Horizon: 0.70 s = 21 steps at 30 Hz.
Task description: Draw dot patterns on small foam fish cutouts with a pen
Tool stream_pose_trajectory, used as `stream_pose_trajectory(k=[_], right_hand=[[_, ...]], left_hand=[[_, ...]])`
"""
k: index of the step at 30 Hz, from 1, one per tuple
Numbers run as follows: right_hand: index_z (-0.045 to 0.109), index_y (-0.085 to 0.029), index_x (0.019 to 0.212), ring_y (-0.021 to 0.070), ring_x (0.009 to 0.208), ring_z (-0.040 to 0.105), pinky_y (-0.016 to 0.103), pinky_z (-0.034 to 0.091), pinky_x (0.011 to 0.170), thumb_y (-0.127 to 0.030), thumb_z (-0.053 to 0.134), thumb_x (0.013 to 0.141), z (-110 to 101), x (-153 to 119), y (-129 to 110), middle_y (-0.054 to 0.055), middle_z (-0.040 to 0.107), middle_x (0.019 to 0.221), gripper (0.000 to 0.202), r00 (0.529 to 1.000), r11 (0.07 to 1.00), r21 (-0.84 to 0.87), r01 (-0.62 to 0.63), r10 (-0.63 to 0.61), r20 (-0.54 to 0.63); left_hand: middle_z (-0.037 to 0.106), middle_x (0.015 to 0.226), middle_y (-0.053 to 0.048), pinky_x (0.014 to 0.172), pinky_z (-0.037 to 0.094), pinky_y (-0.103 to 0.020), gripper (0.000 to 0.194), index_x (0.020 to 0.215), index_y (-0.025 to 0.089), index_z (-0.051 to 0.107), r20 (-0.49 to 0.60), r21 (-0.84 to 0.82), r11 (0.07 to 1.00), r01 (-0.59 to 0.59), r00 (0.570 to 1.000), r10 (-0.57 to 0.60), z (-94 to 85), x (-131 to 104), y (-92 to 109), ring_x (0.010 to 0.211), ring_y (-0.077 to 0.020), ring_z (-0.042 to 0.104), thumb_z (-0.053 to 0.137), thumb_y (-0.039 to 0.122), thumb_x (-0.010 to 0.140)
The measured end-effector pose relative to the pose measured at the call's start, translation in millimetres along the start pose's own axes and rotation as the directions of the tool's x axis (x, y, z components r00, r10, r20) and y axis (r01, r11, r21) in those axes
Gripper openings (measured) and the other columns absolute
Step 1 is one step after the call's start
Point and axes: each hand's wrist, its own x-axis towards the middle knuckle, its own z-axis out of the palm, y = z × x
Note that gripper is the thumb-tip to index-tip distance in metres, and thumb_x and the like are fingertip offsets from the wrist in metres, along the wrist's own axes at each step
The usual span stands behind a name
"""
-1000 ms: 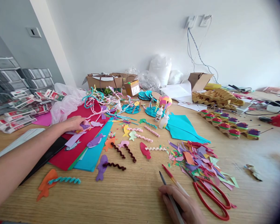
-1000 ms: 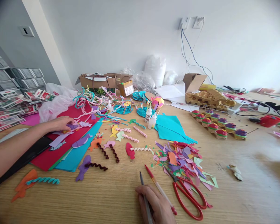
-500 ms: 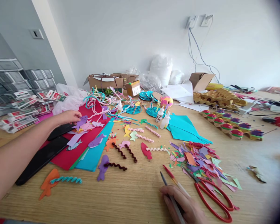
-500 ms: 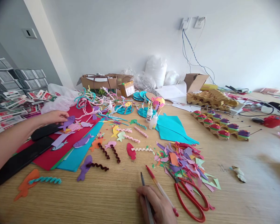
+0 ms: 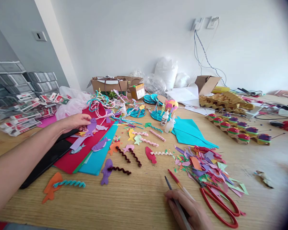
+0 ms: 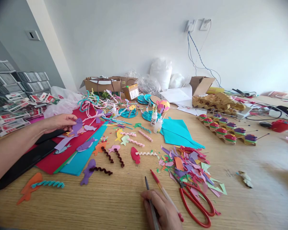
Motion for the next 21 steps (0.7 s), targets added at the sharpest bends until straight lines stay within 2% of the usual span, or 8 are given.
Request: stream_pose_trajectory(k=[3, 8, 12, 16, 18, 21], right_hand=[[0.059, -0.024, 0.091, 0.0143, 0.065, 0.065, 0.019, 0.051, 0.059, -0.015, 0.046, 0.088, 0.0, -0.8, 0.7, 0.001, 0.067, 0.075, 0.016, 1.0, 1.0, -0.005, 0.0, 0.0, 0.0], [0.058, -0.024, 0.09, 0.0136, 0.064, 0.064, 0.019, 0.05, 0.057, -0.016, 0.045, 0.089, 4.4, -2.6, 2.7, 0.0, 0.066, 0.073, 0.016, 0.999, 1.0, 0.002, 0.001, -0.001, -0.045], [0.057, -0.024, 0.089, 0.0136, 0.061, 0.063, 0.02, 0.049, 0.054, -0.016, 0.045, 0.089, 8.8, -4.4, 6.4, 0.0, 0.064, 0.071, 0.015, 0.997, 1.0, 0.002, 0.018, -0.018, -0.081], [0.057, -0.024, 0.089, 0.0142, 0.062, 0.063, 0.021, 0.049, 0.055, -0.017, 0.045, 0.089, 11.6, -6.5, 9.8, 0.0, 0.063, 0.071, 0.014, 0.997, 1.0, 0.0, -0.002, 0.002, -0.08], [0.058, -0.024, 0.089, 0.0144, 0.063, 0.063, 0.021, 0.049, 0.056, -0.017, 0.045, 0.089, 11.9, -7.1, 10.5, 0.0, 0.063, 0.072, 0.014, 0.998, 1.0, 0.0, -0.008, 0.008, -0.068], [0.058, -0.023, 0.089, 0.0153, 0.065, 0.063, 0.022, 0.05, 0.057, -0.019, 0.043, 0.09, 11.0, -7.1, 9.7, 0.002, 0.064, 0.073, 0.016, 0.999, 1.0, 0.001, -0.026, 0.026, -0.043]], left_hand=[[0.06, 0.096, -0.005, 0.064, 0.053, -0.03, 0.024, 0.108, 0.014, 0.055, 0.102, 0.034, 0.999, 0.035, 0.994, -0.039, 3.2, -0.2, 8.0, 0.075, -0.0142, 0.06, 0.054, 0.031, 0.091], [0.06, 0.09, -0.003, 0.06, 0.051, -0.028, 0.023, 0.104, 0.013, 0.056, 0.171, 0.08, 0.997, -0.005, 0.985, -0.008, 11.1, 0.6, 16.9, 0.069, -0.0123, 0.059, 0.054, 0.032, 0.092], [0.055, 0.069, 0.003, 0.05, 0.044, -0.023, 0.019, 0.091, 0.014, 0.056, 0.208, 0.118, 0.991, -0.055, 0.978, 0.029, 17.4, 3.9, 21.2, 0.053, -0.0092, 0.052, 0.055, 0.033, 0.09], [0.05, 0.052, 0.005, 0.046, 0.038, -0.022, 0.02, 0.073, 0.016, 0.054, 0.283, 0.195, 0.976, -0.1, 0.958, 0.041, 25.1, 7.9, 23.9, 0.048, -0.0109, 0.05, 0.061, 0.034, 0.079], [0.05, 0.052, 0.005, 0.046, 0.037, -0.022, 0.022, 0.069, 0.016, 0.054, 0.338, 0.253, 0.959, -0.125, 0.941, 0.034, 30.3, 9.0, 24.3, 0.048, -0.0109, 0.049, 0.064, 0.035, 0.077], [0.054, 0.064, 0.004, 0.05, 0.043, -0.023, 0.022, 0.076, 0.014, 0.057, 0.408, 0.35, 0.923, -0.16, 0.913, 0.004, 39.4, 9.7, 22.8, 0.053, -0.0102, 0.051, 0.06, 0.035, 0.085]])
